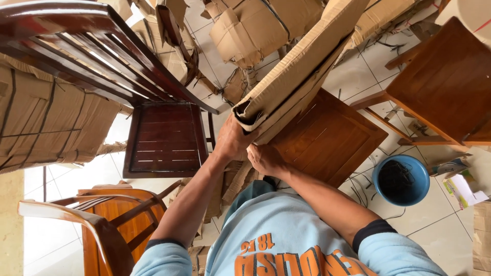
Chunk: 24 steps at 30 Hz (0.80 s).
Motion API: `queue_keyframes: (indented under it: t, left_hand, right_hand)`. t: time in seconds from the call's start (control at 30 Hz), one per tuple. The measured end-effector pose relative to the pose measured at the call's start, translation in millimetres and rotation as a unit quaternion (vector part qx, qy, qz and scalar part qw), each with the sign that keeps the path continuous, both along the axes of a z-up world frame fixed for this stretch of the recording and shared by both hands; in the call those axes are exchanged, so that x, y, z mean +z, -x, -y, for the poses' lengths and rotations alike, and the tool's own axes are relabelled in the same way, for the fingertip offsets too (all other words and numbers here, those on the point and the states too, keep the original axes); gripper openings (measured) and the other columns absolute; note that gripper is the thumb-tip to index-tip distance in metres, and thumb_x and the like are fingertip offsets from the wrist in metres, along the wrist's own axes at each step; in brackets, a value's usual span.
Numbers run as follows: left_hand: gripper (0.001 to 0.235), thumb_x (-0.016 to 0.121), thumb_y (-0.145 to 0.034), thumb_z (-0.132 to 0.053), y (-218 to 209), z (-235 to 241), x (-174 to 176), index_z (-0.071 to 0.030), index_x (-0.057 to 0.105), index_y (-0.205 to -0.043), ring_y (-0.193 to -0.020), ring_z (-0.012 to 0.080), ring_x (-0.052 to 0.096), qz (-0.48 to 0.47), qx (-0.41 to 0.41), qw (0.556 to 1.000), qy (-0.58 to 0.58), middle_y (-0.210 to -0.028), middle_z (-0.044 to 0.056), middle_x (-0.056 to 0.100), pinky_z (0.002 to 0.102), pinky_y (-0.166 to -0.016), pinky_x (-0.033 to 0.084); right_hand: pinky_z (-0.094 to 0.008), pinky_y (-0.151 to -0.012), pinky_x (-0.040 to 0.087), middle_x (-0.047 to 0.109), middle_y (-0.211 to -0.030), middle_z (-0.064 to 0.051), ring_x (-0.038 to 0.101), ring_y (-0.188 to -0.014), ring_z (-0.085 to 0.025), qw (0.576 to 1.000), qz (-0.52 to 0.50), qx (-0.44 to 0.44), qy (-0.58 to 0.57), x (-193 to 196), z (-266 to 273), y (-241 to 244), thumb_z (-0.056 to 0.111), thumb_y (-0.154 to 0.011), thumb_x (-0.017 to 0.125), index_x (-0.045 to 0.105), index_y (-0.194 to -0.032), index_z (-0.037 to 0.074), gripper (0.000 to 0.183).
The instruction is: The person sits on the floor and wraps a wooden chair with corrugated cardboard, securing it with black plastic ties. They adjust the chair position, fold the cardboard around the seat, and tie it in place.
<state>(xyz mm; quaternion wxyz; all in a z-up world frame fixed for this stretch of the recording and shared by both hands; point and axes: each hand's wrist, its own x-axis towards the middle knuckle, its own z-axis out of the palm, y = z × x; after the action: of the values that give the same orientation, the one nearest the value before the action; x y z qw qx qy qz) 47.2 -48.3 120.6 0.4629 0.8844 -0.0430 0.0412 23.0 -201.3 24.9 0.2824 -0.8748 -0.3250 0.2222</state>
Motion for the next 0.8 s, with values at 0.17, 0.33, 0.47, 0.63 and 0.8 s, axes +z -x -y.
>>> queue_keyframes:
  t: [0.17, 0.33, 0.47, 0.63, 0.8]
  left_hand:
    - [0.076, 0.081, -0.084, -0.041, -1, 23, -42, -0.013, 0.044, -0.144, -0.122, 0.0377, 0.061, -0.056, 0.146, 0.987, 0.040, -0.128, 0.013, 0.059, 0.051, -0.101, 0.051]
    - [0.109, 0.089, -0.080, -0.040, 27, 17, -26, -0.003, 0.022, -0.158, -0.147, 0.0440, 0.038, 0.029, 0.165, 0.982, 0.092, -0.159, 0.026, 0.032, 0.055, -0.122, 0.033]
    - [0.079, 0.070, -0.088, -0.061, 72, 22, 25, -0.005, 0.041, -0.136, -0.127, 0.0382, 0.061, -0.241, 0.222, 0.926, 0.187, -0.134, 0.020, 0.059, 0.051, -0.104, 0.052]
    - [0.067, 0.068, -0.088, -0.062, 64, 11, -43, -0.009, 0.054, -0.126, -0.119, 0.0329, 0.066, -0.314, 0.172, 0.926, 0.120, -0.121, 0.013, 0.070, 0.047, -0.099, 0.054]
    - [0.078, 0.076, -0.073, -0.071, 44, 7, -78, -0.011, 0.059, -0.120, -0.110, 0.0333, 0.069, -0.343, 0.144, 0.928, -0.028, -0.112, 0.010, 0.067, 0.048, -0.097, 0.055]
  right_hand:
    - [-0.025, -0.045, 0.044, 0.048, -0.044, -0.003, 0.055, -0.041, -0.016, 0.997, 0.072, -0.014, -0.016, -26, -7, 10, 0.009, -0.091, 0.050, 0.050, -0.061, 0.013, 0.030]
    - [-0.024, -0.044, 0.042, 0.044, -0.046, 0.000, 0.048, -0.038, -0.015, 0.994, 0.095, 0.036, -0.029, -25, -8, -5, 0.009, -0.095, 0.046, 0.047, -0.065, 0.016, 0.030]
    - [-0.037, -0.040, 0.043, 0.053, -0.050, -0.007, 0.057, -0.041, -0.027, 0.998, -0.012, -0.012, -0.058, 18, -15, -7, 0.021, -0.104, 0.044, 0.055, -0.083, 0.010, 0.027]
    - [-0.038, -0.044, 0.047, 0.059, -0.052, -0.010, 0.063, -0.048, -0.030, 0.998, -0.015, -0.043, -0.036, -2, -20, 2, 0.024, -0.106, 0.031, 0.057, -0.080, 0.009, 0.040]
    - [-0.035, -0.048, 0.043, 0.053, -0.051, -0.014, 0.058, -0.049, -0.030, 0.993, -0.016, -0.110, 0.027, -55, -16, 29, 0.015, -0.103, 0.038, 0.065, -0.081, 0.000, 0.038]
